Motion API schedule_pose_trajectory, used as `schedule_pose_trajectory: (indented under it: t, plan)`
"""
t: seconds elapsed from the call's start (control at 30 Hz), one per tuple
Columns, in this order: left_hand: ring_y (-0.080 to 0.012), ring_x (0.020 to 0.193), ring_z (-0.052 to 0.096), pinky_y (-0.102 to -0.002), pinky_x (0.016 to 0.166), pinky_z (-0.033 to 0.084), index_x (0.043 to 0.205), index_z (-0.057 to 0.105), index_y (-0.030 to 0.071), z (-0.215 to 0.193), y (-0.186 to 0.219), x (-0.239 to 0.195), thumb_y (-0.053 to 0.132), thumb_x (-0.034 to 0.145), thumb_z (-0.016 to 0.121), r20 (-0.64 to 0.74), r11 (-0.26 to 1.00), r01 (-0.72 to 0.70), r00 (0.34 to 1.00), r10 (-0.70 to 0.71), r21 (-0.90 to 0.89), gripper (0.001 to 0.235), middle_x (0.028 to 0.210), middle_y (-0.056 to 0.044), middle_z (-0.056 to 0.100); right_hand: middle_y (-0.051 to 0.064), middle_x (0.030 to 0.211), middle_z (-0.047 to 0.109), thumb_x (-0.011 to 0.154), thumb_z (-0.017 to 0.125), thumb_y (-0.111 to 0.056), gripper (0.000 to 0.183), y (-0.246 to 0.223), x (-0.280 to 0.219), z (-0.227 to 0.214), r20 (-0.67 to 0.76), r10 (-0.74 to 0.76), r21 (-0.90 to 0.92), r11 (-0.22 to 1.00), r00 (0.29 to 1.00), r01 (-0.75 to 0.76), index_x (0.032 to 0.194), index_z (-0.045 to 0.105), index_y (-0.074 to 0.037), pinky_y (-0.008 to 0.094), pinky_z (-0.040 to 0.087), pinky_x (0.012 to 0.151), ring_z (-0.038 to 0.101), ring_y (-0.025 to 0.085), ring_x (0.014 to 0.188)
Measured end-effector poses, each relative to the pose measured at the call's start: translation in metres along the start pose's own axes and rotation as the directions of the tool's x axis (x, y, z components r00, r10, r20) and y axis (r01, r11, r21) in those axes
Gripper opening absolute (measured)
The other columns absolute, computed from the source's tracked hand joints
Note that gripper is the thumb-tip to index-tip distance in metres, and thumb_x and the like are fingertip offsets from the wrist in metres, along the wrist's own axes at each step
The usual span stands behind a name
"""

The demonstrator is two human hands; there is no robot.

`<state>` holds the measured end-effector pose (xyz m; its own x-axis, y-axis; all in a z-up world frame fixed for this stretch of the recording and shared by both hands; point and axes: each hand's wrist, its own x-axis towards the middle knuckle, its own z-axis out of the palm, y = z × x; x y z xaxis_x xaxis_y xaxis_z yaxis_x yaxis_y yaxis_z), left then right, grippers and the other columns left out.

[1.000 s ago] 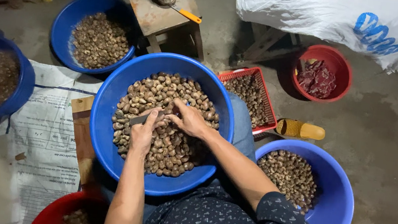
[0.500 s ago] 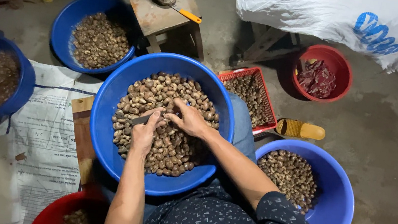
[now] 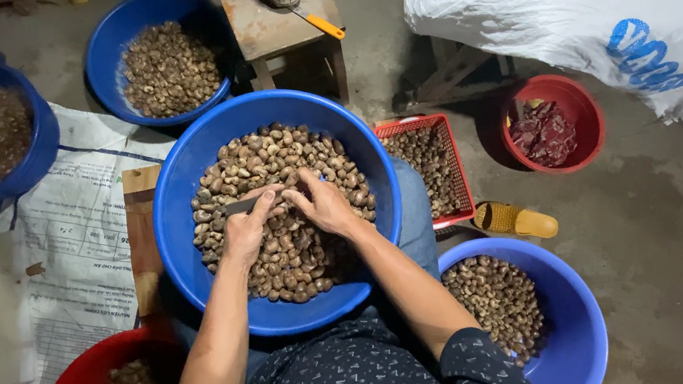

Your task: The person sits and uses a small knife to peel the outer skin off of brown nuts held in a large blue bowl. They repeatedly pick up a nut, scrape the skin with the knife, and drop the nut back into the bowl.

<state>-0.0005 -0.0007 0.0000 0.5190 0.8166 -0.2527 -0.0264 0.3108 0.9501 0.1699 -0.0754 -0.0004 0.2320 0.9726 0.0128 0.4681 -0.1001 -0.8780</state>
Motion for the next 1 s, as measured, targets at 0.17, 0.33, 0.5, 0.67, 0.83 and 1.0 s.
schedule_pose_trajectory:
  t: [0.17, 0.33, 0.5, 0.67, 0.83, 1.0]
  plan:
    - [-0.0323, 0.113, 0.069, -0.036, 0.087, 0.062, 0.123, 0.071, 0.001, 0.001, 0.002, 0.0, 0.025, 0.102, 0.067, -0.003, 1.0, -0.006, 1.0, 0.006, 0.012, 0.033, 0.123, -0.019, 0.071, 0.022, 0.095, 0.072, 0.097, 0.067, -0.029, 0.025, 0.004, 0.0, 0.0, -0.009, -0.044, -0.044, 0.998, 0.999, 0.043, 0.11, 0.052, -0.013, 0.056, 0.054, 0.075, 0.068, 0.047, 0.094]
    - [-0.03, 0.106, 0.072, -0.036, 0.086, 0.063, 0.121, 0.073, 0.001, 0.003, 0.002, 0.0, 0.023, 0.101, 0.069, -0.005, 0.997, 0.0, 1.0, 0.001, 0.075, 0.03, 0.118, -0.022, 0.073, 0.019, 0.097, 0.073, 0.094, 0.069, -0.025, 0.029, 0.017, 0.0, 0.007, -0.006, -0.055, -0.099, 0.994, 0.998, 0.054, 0.113, 0.05, -0.014, 0.057, 0.054, 0.074, 0.068, 0.046, 0.093]
    - [-0.0355, 0.111, 0.069, -0.039, 0.087, 0.063, 0.125, 0.073, 0.004, 0.0, 0.004, 0.0, 0.027, 0.103, 0.066, -0.002, 0.994, 0.005, 1.0, -0.005, 0.108, 0.032, 0.122, -0.025, 0.07, 0.022, 0.095, 0.072, 0.093, 0.069, -0.025, 0.029, 0.016, -0.001, 0.008, -0.011, -0.072, -0.132, 0.989, 0.997, 0.07, 0.111, 0.049, -0.013, 0.06, 0.053, 0.072, 0.068, 0.048, 0.091]
    - [-0.0294, 0.104, 0.071, -0.038, 0.087, 0.063, 0.121, 0.075, 0.005, 0.002, -0.001, 0.001, 0.025, 0.101, 0.068, -0.024, 0.991, 0.004, 1.0, -0.001, 0.137, 0.029, 0.12, -0.024, 0.071, 0.02, 0.094, 0.073, 0.092, 0.07, -0.027, 0.03, 0.015, -0.003, 0.007, -0.008, -0.068, -0.165, 0.984, 0.998, 0.065, 0.111, 0.05, -0.014, 0.058, 0.054, 0.072, 0.069, 0.047, 0.089]
    - [-0.0252, 0.099, 0.072, -0.036, 0.085, 0.063, 0.118, 0.076, 0.005, 0.006, 0.007, -0.004, 0.024, 0.1, 0.07, -0.039, 0.986, -0.007, 0.999, 0.014, 0.168, 0.027, 0.117, -0.023, 0.073, 0.022, 0.09, 0.071, 0.091, 0.071, -0.029, 0.032, 0.021, -0.001, 0.01, -0.021, -0.085, -0.192, 0.978, 0.996, 0.08, 0.109, 0.05, -0.013, 0.059, 0.053, 0.07, 0.068, 0.049, 0.085]
    - [-0.0278, 0.099, 0.074, -0.039, 0.087, 0.063, 0.121, 0.076, 0.009, 0.007, 0.01, -0.004, 0.029, 0.102, 0.067, -0.077, 0.979, 0.046, 0.997, -0.031, 0.198, 0.029, 0.119, -0.024, 0.071, 0.02, 0.087, 0.071, 0.091, 0.071, -0.031, 0.032, 0.02, -0.001, 0.01, -0.025, -0.077, -0.187, 0.98, 0.997, 0.071, 0.107, 0.051, -0.014, 0.057, 0.053, 0.068, 0.069, 0.047, 0.085]
